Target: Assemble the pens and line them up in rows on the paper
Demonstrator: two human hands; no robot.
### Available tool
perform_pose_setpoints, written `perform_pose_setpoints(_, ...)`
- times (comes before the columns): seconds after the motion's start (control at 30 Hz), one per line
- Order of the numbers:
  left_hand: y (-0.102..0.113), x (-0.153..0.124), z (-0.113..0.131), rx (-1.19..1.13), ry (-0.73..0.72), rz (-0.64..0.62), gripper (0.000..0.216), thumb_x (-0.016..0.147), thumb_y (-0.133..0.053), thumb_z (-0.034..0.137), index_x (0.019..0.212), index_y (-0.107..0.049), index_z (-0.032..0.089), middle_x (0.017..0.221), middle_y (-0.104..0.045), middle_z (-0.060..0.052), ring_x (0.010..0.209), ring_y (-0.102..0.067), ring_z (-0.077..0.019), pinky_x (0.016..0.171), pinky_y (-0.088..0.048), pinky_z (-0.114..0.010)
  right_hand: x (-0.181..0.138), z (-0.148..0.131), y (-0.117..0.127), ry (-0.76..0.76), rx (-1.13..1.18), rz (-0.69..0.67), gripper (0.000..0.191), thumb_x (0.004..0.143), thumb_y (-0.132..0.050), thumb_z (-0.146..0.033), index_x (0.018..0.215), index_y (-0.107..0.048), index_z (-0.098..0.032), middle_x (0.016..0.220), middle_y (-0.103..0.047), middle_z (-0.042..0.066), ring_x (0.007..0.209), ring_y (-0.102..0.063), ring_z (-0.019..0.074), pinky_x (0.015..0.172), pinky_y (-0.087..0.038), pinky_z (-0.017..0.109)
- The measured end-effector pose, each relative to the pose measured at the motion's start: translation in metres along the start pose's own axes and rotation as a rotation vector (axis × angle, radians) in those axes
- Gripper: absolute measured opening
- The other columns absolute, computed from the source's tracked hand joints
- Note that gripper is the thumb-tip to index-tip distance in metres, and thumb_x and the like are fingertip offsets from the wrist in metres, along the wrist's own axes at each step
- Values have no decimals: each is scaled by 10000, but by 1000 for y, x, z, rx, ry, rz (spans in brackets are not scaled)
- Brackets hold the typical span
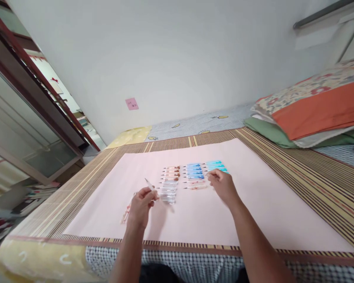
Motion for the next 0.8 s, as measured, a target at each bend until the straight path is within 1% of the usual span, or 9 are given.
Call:
perform_pose_setpoints(0.1,-48,-5,-7,-301,46,-98,312,574,-862,265,801,-693,135,721,-673,-19,630,-567,-104,561,-394,-211,-8,-11,-23,-51,164,-195,362,844,-629,-543,842,-675,-184,798,-685,46,722,-620,184,647,-478,286)
perform_pose_setpoints(0.17,-79,-8,-16,-423,73,-147,331,569,-880,241,833,-711,134,782,-698,-29,641,-574,-92,574,-417,-203,-18,-18,-41,-54,218,-381,389,849,-651,-561,916,-712,-183,880,-708,53,788,-632,176,689,-485,278)
perform_pose_setpoints(0.23,-105,-10,-26,-516,97,-185,349,570,-892,226,858,-717,139,843,-718,-40,675,-596,-93,618,-454,-205,-26,-18,-55,-93,241,-526,388,830,-695,-549,964,-722,-186,879,-710,44,752,-625,156,649,-475,260)
perform_pose_setpoints(0.33,-129,-10,-38,-582,136,-226,349,580,-895,211,873,-718,145,902,-727,-50,724,-627,-107,677,-492,-226,-29,-8,-59,-143,235,-549,369,800,-732,-530,914,-704,-180,707,-633,-13,566,-523,108,501,-380,225)
perform_pose_setpoints(0.43,-133,-6,-44,-587,152,-214,329,618,-889,250,882,-728,140,783,-687,-19,687,-615,-105,660,-491,-224,-24,1,-49,-137,202,-469,355,788,-747,-517,888,-702,-179,594,-534,-54,520,-452,99,477,-335,225)
perform_pose_setpoints(0.5,-130,-2,-44,-568,137,-213,322,648,-885,293,883,-736,131,704,-649,2,634,-585,-92,634,-482,-216,-21,4,-42,-145,198,-437,354,758,-780,-500,893,-714,-180,558,-509,-62,515,-434,101,483,-322,233)
perform_pose_setpoints(0.57,-129,-2,-44,-548,123,-248,326,661,-886,315,885,-741,128,706,-656,-1,608,-566,-85,614,-476,-214,-19,4,-36,-166,244,-399,350,721,-819,-475,883,-724,-180,541,-506,-63,505,-416,97,485,-299,239)
perform_pose_setpoints(0.7,-130,-7,-45,-559,118,-294,344,631,-911,294,895,-748,146,757,-703,-18,637,-599,-92,661,-499,-221,-17,-4,-36,-216,561,-292,355,672,-877,-443,877,-737,-190,593,-550,-46,545,-455,97,528,-331,245)
perform_pose_setpoints(0.8,-129,-9,-46,-519,91,-272,349,614,-918,276,897,-754,154,766,-722,-20,684,-644,-115,734,-522,-248,-19,-7,-50,-277,703,-315,410,657,-890,-499,869,-751,-177,685,-627,-5,601,-515,107,581,-385,255)
Point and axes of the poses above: each hand's wrist, its own x-axis towards the middle knuckle, its own y-axis out of the back of the hand, z = x × y, the point moved 7 cm from there along x, towards the middle knuckle
